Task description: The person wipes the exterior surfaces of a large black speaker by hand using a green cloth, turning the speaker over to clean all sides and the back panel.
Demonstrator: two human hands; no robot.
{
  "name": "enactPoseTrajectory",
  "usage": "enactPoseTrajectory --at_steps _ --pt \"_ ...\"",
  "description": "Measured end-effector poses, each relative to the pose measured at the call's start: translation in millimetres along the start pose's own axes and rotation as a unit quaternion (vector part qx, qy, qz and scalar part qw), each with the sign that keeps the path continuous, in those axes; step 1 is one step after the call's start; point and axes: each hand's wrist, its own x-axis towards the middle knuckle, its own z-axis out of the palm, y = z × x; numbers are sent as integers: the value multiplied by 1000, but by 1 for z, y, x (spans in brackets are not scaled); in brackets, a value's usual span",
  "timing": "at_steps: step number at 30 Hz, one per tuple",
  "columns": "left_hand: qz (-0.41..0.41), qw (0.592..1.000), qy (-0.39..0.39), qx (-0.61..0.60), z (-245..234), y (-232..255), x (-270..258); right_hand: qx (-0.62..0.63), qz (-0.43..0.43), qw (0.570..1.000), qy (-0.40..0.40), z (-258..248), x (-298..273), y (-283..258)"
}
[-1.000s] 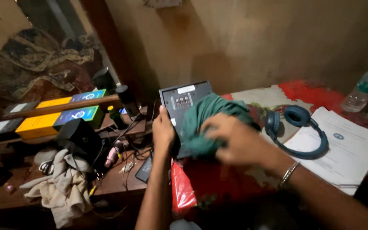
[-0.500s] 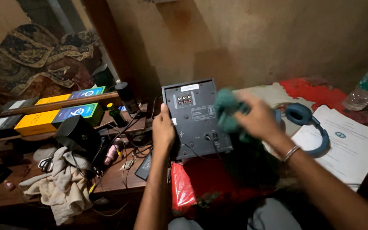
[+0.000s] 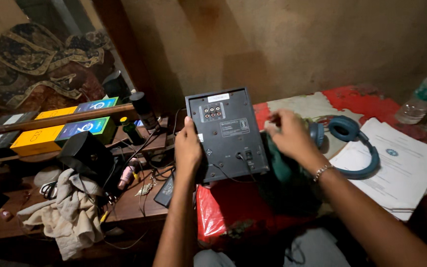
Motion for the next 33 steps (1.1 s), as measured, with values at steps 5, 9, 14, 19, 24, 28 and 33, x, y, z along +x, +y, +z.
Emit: enactPoseTrajectory --at_steps 5,9,14,19,24,28,33 --pt "20 1000 9 -4 3 0 3 204 11 976 80 -29 -50 -47" --pt "12 1000 2 -4 6 -4 8 233 11 968 90 -52 -105 -78" --pt "19 999 6 -31 11 -11 13 129 35 991 22 -42 -114 -36" --pt "13 999 -5 -32 4 -11 10 111 45 993 3 -28 -120 -7" --pt "-3 998 -20 -53 0 -3 4 161 53 985 35 -30 -130 -33" --pt "17 998 13 -60 1 -2 3 237 75 965 78 -20 -135 -23" --pt "-8 1000 5 -27 2 1 5 -272 -99 956 39 39 -117 99"
